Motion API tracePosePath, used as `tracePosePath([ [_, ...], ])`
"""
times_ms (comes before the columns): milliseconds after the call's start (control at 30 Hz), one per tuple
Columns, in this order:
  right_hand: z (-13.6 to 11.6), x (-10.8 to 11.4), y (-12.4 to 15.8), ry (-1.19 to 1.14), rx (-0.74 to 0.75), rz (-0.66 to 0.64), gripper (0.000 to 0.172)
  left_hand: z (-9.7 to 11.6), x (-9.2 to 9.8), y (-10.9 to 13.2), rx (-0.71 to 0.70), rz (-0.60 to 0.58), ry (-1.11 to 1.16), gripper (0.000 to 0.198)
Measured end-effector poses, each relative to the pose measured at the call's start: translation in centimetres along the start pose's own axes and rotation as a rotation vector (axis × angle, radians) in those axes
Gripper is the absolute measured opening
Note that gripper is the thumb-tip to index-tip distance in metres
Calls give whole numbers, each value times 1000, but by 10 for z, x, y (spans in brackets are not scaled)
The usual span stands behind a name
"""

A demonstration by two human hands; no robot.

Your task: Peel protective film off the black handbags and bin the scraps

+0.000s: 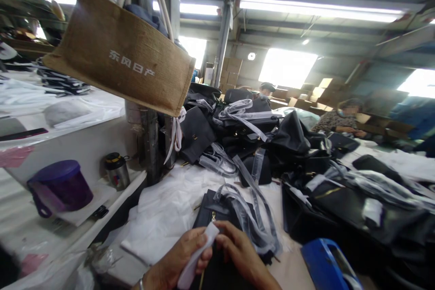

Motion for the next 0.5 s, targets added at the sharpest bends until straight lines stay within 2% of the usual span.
tracePosePath([
  [67,-7,3,-1,27,-24,20,34,-1,-2,-1,6,13,-102,34],
  [167,-17,-4,-4,188,-2,49,24,-5,-3,-4,-35,99,-327,38],
  [300,-17,-13,-11,270,-4,200,13,-10,-5,-4,-160,232,-557,36],
  [367,-10,-14,-12,192,-25,245,14,-10,-5,-3,-175,274,-521,34],
  [500,12,-23,-4,9,-108,251,33,-5,0,1,-104,312,-319,37],
])
Point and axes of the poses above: each hand's wrist, its own y-axis away from the middle knuckle, its own x-axis out of the back of the hand, z = x × y, the point moved 3 cm from there along -y, towards the middle knuckle, and after that the axes turned 1 degree about -z, right-handed, at the moved point
